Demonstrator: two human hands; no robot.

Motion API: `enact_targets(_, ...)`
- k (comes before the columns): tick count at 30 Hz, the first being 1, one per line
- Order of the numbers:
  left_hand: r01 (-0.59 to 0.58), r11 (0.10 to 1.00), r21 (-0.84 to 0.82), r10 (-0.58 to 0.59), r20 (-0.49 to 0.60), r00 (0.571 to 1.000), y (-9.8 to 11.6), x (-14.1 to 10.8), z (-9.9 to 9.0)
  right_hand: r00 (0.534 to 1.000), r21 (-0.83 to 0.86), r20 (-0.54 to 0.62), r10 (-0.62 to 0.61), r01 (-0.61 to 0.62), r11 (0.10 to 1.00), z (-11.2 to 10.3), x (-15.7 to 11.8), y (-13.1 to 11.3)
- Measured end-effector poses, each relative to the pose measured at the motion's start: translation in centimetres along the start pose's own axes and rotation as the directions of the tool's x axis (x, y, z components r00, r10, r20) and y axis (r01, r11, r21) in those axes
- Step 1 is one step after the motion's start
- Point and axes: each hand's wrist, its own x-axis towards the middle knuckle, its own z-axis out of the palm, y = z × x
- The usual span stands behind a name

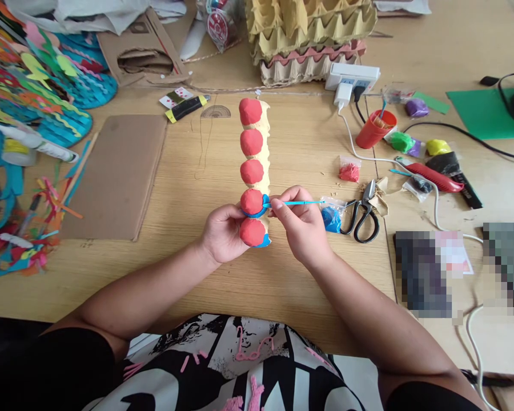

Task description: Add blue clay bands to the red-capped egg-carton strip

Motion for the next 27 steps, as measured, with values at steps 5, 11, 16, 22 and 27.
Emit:
enact_targets(5, -0.011, 1.0, 0.021, 0.011, -0.027, 1.0, -0.04, -0.04, -0.03, 1.0, 0.001, -0.004, 0.013, -0.013, 1.0, 0.1, -0.06, -0.08)
enact_targets(11, -0.039, 0.998, 0.042, 0.04, -0.036, 0.999, -0.24, 0.11, -0.12, 1.0, -0.02, -0.03, -0.004, 0.003, 1.0, 0.09, -0.01, -0.01)
enact_targets(16, -0.046, 0.998, 0.037, 0.048, -0.042, 0.998, -0.38, 0.04, -0.04, 0.999, -0.004, -0.037, -0.001, 0.001, 1.0, 0.11, 0.0, -0.02)
enact_targets(22, -0.036, 0.998, 0.044, 0.038, -0.035, 0.999, -0.35, -0.03, 0.06, 0.999, -0.015, -0.046, 0.017, -0.018, 1.0, 0.26, 0.0, -0.2)
enact_targets(27, -0.034, 0.998, 0.056, 0.034, -0.012, 0.999, -0.33, -0.1, -0.03, 0.999, 0.035, -0.034, 0.041, -0.04, 0.999, 0.38, -0.01, -0.39)
